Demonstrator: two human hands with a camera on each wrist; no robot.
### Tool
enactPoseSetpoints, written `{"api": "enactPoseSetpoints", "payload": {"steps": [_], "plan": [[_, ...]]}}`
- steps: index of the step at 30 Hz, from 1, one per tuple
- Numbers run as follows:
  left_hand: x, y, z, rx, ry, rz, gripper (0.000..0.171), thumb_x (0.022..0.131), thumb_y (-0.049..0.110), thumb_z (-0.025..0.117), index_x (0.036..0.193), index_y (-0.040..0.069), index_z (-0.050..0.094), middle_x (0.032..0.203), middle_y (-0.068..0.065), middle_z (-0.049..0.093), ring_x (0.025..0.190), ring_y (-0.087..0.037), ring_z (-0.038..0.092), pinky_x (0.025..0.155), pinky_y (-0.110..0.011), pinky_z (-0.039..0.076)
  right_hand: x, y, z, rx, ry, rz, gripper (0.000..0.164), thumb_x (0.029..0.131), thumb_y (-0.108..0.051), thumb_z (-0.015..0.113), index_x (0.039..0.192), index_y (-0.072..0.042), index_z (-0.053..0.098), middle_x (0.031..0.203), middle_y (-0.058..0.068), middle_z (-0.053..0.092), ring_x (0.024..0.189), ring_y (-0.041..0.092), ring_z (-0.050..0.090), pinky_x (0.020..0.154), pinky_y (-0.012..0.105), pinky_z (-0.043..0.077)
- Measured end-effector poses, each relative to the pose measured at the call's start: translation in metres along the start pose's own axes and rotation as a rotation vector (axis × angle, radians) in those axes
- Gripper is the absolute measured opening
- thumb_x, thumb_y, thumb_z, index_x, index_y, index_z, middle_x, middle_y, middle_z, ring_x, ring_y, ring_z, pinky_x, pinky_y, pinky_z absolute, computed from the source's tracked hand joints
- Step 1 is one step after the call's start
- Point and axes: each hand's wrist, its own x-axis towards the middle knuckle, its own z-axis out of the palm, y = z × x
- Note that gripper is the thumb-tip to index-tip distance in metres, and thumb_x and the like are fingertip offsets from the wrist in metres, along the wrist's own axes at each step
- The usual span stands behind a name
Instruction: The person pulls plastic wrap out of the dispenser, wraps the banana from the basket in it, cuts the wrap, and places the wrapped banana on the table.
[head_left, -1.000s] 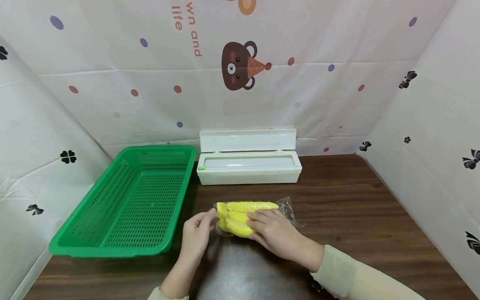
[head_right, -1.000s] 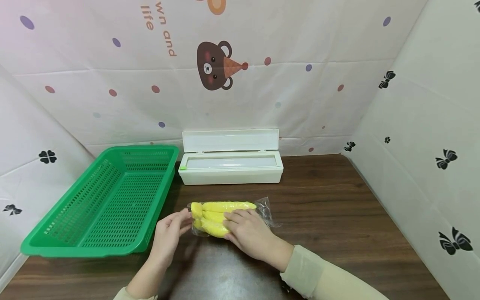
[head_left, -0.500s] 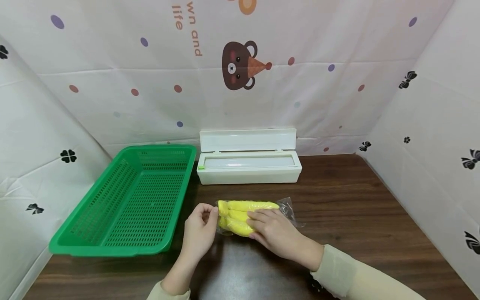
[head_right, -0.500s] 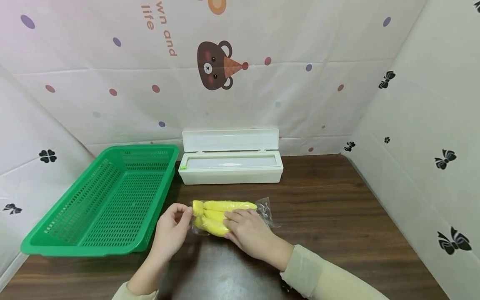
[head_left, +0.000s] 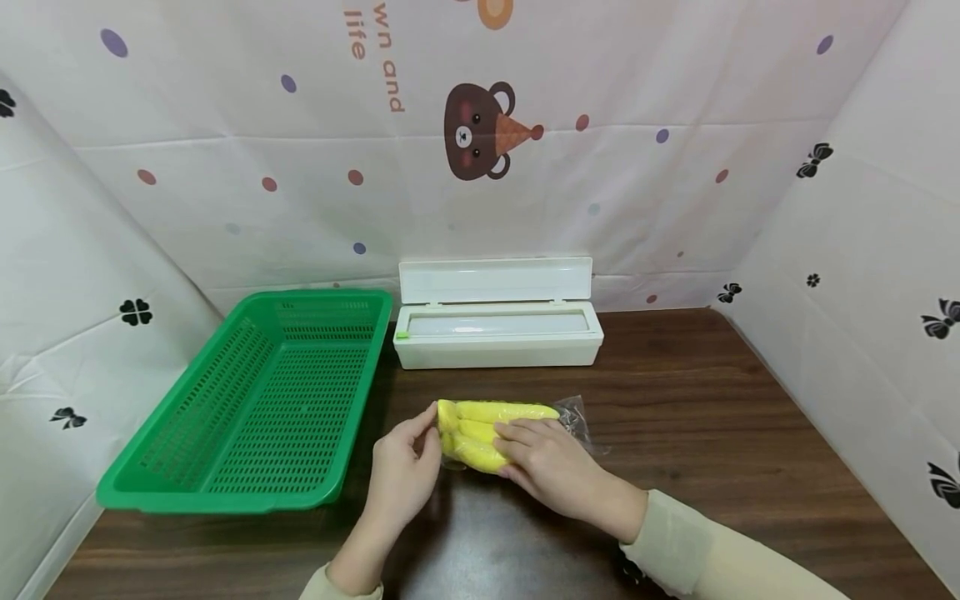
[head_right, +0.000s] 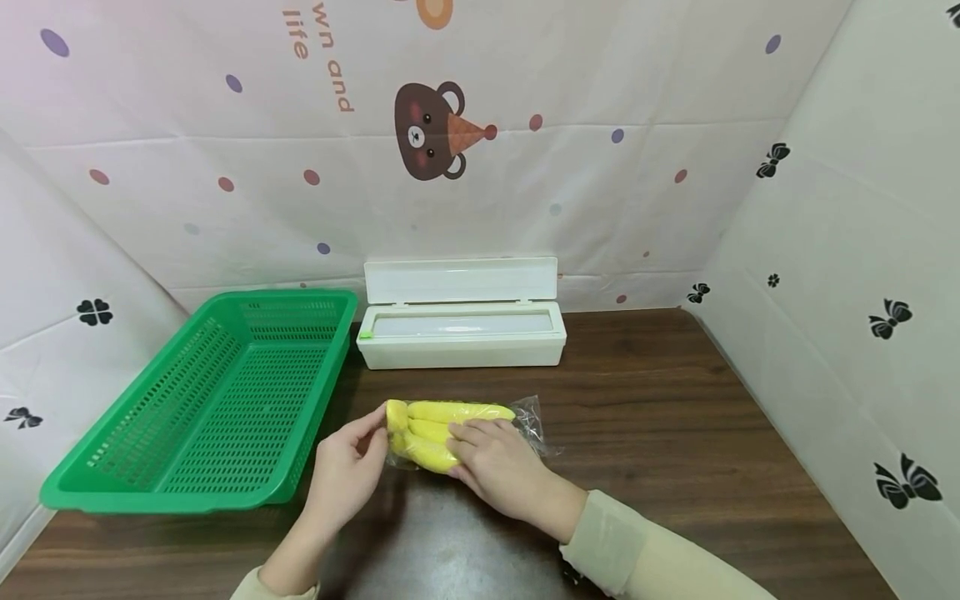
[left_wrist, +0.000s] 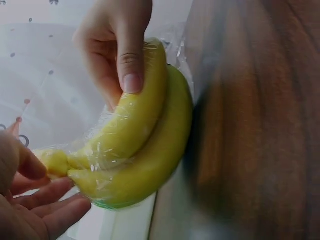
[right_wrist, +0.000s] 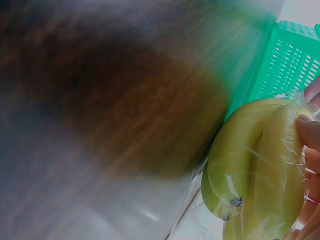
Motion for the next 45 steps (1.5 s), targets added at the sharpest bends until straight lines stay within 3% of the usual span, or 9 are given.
{"api": "enactPoseSetpoints", "payload": {"steps": [6,11,19,24,30,34,36,40,45], "plan": [[-0.007,-0.012,0.002,0.122,-0.061,0.195,0.058,0.077,0.002,0.071,0.132,-0.005,0.051,0.109,-0.010,0.062,0.092,-0.016,0.064,0.071,-0.026,0.056,0.001,0.000,0.001,0.001,0.006,0.003,0.035,0.087,-0.033,0.066,0.114,-0.010,0.069,0.123,0.006,0.064,0.113,0.023,0.060,0.095,0.041,0.047],[-0.008,-0.022,0.007,0.287,0.039,0.381,0.060,0.073,0.003,0.079,0.126,-0.009,0.054,0.105,-0.015,0.061,0.082,-0.018,0.065,0.066,-0.026,0.056,0.002,0.001,0.002,-0.004,0.013,-0.004,0.035,0.087,-0.033,0.066,0.113,-0.010,0.069,0.123,0.006,0.064,0.113,0.023,0.061,0.094,0.040,0.047],[-0.006,-0.028,0.009,0.385,0.148,0.448,0.053,0.072,0.011,0.081,0.117,-0.008,0.060,0.100,-0.014,0.064,0.084,-0.021,0.067,0.065,-0.026,0.056,0.002,0.001,0.003,0.006,0.016,-0.002,0.036,0.087,-0.033,0.066,0.114,-0.010,0.069,0.123,0.006,0.064,0.113,0.023,0.061,0.094,0.041,0.047],[-0.003,-0.030,0.006,0.485,0.147,0.513,0.067,0.073,0.013,0.081,0.132,0.004,0.050,0.124,-0.018,0.056,0.103,-0.028,0.063,0.069,-0.032,0.056,0.002,0.002,0.003,0.001,0.020,-0.006,0.036,0.087,-0.033,0.066,0.114,-0.010,0.069,0.123,0.006,0.065,0.113,0.023,0.061,0.094,0.040,0.047],[0.004,-0.032,0.000,0.505,0.059,0.744,0.024,0.089,0.010,0.062,0.114,0.010,0.063,0.138,-0.019,0.048,0.119,-0.033,0.053,0.089,-0.044,0.051,0.002,0.002,0.005,-0.005,0.022,-0.011,0.036,0.087,-0.033,0.066,0.113,-0.010,0.069,0.123,0.006,0.065,0.113,0.022,0.060,0.094,0.040,0.047],[0.008,-0.029,-0.002,0.488,0.050,0.805,0.013,0.094,0.011,0.055,0.097,0.008,0.067,0.131,-0.018,0.054,0.116,-0.033,0.055,0.088,-0.044,0.051,0.002,0.002,0.005,-0.008,0.015,-0.009,0.036,0.087,-0.034,0.066,0.114,-0.011,0.068,0.124,0.005,0.064,0.114,0.022,0.060,0.095,0.040,0.046],[0.009,-0.027,-0.003,0.490,0.051,0.828,0.004,0.087,0.006,0.064,0.089,0.008,0.067,0.129,-0.017,0.055,0.113,-0.033,0.056,0.087,-0.043,0.051,0.002,0.001,0.004,-0.008,0.012,-0.008,0.036,0.087,-0.034,0.066,0.114,-0.011,0.068,0.124,0.005,0.064,0.114,0.022,0.060,0.095,0.040,0.047],[0.012,-0.026,-0.004,0.532,0.064,0.863,0.016,0.072,-0.001,0.075,0.082,0.008,0.066,0.125,-0.014,0.058,0.108,-0.031,0.059,0.083,-0.042,0.052,0.003,0.001,0.004,-0.009,0.010,-0.009,0.035,0.087,-0.034,0.066,0.113,-0.011,0.069,0.123,0.005,0.064,0.113,0.022,0.060,0.094,0.040,0.047],[0.013,-0.026,-0.003,0.602,0.093,0.902,0.007,0.080,0.001,0.067,0.083,0.007,0.065,0.121,-0.012,0.062,0.106,-0.030,0.060,0.083,-0.042,0.052,0.003,0.001,0.003,-0.015,0.006,-0.011,0.034,0.088,-0.034,0.065,0.113,-0.011,0.069,0.123,0.005,0.064,0.113,0.021,0.061,0.094,0.039,0.047]]}}
